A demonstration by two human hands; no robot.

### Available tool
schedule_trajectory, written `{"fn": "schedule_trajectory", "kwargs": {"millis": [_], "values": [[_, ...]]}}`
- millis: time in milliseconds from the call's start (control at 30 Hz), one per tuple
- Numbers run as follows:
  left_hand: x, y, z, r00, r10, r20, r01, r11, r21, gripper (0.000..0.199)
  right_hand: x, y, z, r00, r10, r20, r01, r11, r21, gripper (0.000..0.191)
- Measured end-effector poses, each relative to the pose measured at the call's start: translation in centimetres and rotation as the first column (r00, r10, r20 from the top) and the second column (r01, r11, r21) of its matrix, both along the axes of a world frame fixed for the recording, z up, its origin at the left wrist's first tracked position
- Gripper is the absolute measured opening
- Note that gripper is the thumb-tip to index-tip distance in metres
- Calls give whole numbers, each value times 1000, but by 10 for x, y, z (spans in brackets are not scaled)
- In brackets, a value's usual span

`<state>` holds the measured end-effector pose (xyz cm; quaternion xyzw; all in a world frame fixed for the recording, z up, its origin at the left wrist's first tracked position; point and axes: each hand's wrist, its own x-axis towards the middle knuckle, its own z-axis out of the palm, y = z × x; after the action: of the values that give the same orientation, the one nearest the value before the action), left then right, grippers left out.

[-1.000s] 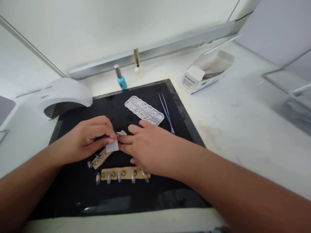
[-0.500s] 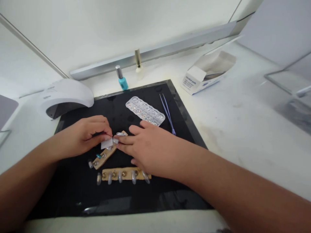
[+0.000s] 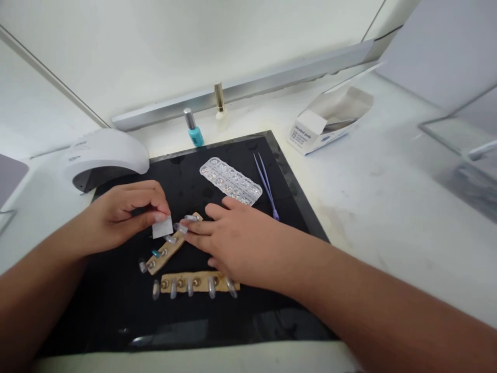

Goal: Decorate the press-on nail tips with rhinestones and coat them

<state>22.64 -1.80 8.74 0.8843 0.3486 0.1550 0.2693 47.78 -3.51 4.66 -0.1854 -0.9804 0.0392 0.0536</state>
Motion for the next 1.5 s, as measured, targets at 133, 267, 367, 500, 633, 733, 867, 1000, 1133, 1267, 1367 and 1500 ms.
{"fn": "schedule_trajectory", "kwargs": {"millis": [133, 267, 367, 500, 633, 733, 867, 1000, 1133, 1267, 1367, 1500], "values": [[-1, 2, 2, 999, 4, 41, -5, 1000, 9, 15, 2, 1, -3, 1000, 15, -19, -15, 1000, -2, 57], [1, 6, -6, 970, 119, 210, -78, 979, -190, 9, 5, 2, -4, 999, 23, -32, -23, 1000, 9, 53], [2, 9, -18, 768, 434, 470, -86, 798, -597, 9, 7, 3, 0, 999, 28, -24, -28, 1000, 6, 48], [4, 12, -29, 584, 592, 555, 15, 676, -736, 23, 9, 6, 9, 998, 45, -43, -46, 999, -22, 31], [7, 12, -27, 490, 657, 573, 118, 601, -790, 33, 11, 7, 17, 994, 31, -109, -42, 995, -96, 17], [9, 11, -27, 460, 674, 578, 178, 567, -804, 36, 13, 7, 19, 987, -16, -157, -10, 987, -162, 19], [10, 12, -34, 442, 668, 599, 213, 570, -794, 36, 14, 8, 18, 988, -41, -151, -1, 964, -266, 24], [8, 14, -41, 445, 651, 616, 179, 609, -773, 35, 11, 9, 22, 994, 14, -105, -55, 912, -406, 37], [6, 16, -45, 480, 650, 590, 69, 642, -763, 31, 7, 9, 26, 999, 19, -47, -40, 866, -498, 47], [2, 18, -48, 533, 643, 550, -56, 675, -736, 33, 3, 11, 25, 999, 25, -36, -40, 866, -498, 46], [-3, 20, -46, 589, 620, 519, -121, 703, -701, 31, 2, 12, 23, 999, 29, -32, -41, 883, -468, 46], [-4, 19, -37, 649, 561, 514, -167, 764, -624, 27, 1, 12, 22, 999, 46, -24, -52, 914, -402, 48]]}}
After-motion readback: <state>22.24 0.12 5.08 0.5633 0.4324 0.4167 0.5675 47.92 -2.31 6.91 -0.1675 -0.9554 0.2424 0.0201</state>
